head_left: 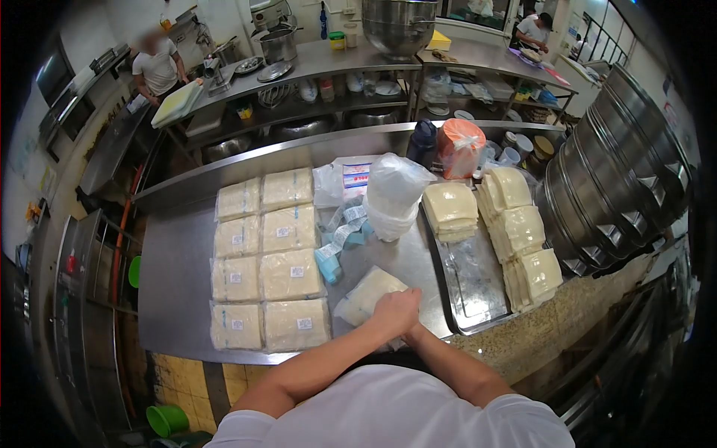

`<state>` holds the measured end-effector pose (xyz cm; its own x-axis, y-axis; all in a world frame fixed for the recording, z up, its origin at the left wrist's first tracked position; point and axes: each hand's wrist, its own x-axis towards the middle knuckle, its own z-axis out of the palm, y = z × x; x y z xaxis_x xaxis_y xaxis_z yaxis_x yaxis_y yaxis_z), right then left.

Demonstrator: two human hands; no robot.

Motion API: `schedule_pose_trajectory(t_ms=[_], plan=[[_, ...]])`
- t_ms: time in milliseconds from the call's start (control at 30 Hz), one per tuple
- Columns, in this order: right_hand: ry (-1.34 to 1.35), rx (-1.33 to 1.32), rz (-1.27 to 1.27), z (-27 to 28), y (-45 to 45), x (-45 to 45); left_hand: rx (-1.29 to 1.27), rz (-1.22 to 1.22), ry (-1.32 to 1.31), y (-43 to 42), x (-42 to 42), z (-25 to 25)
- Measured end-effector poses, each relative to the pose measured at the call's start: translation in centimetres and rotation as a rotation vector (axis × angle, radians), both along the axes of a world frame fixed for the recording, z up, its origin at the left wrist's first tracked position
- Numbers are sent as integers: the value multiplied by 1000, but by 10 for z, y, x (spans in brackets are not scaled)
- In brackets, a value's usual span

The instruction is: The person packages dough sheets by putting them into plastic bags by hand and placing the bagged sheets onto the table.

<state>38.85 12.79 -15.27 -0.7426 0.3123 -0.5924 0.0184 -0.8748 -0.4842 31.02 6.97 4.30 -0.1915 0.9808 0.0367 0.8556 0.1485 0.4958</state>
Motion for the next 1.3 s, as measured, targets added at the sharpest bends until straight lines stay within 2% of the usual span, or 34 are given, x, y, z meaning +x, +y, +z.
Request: schedule_pose_trajectory(t_ms=[100,200,300,400,467,533,567,633,767,833,933,1033,1133,1233,1300], plan=[[12,4,8,-1,-2,1,-126,13,-48,6,8,-3],[24,17,9,5,-3,4,-146,37,-30,9,15,-6],[44,26,5,20,-5,4,-162,24,-279,-3,10,17],[65,29,-4,50,-7,5,179,133,-482,-26,-16,30],[84,28,-4,84,-10,9,465,319,-134,-37,-61,9],[116,22,13,129,-16,10,327,544,-66,-48,-99,-39],[159,10,19,158,-20,9,221,569,-455,-50,-106,-33],[211,26,63,171,-22,11,-20,568,-1228,-53,-115,-15],[167,80,226,142,-17,18,169,611,-1282,-54,-117,-29],[116,124,244,175,-26,15,256,658,-1249,-54,-120,-36],[126,170,182,175,-37,11,391,588,-1290,-58,-118,-30],[180,207,136,192,-46,5,61,425,-1418,-75,-122,-7],[85,310,208,153,-43,13,-55,461,-1453,-79,-134,-19],[22,355,172,155,-55,11,95,565,-1644,-69,-148,-53],[32,355,64,166,-68,1,149,642,-1216,-63,-159,-64]])
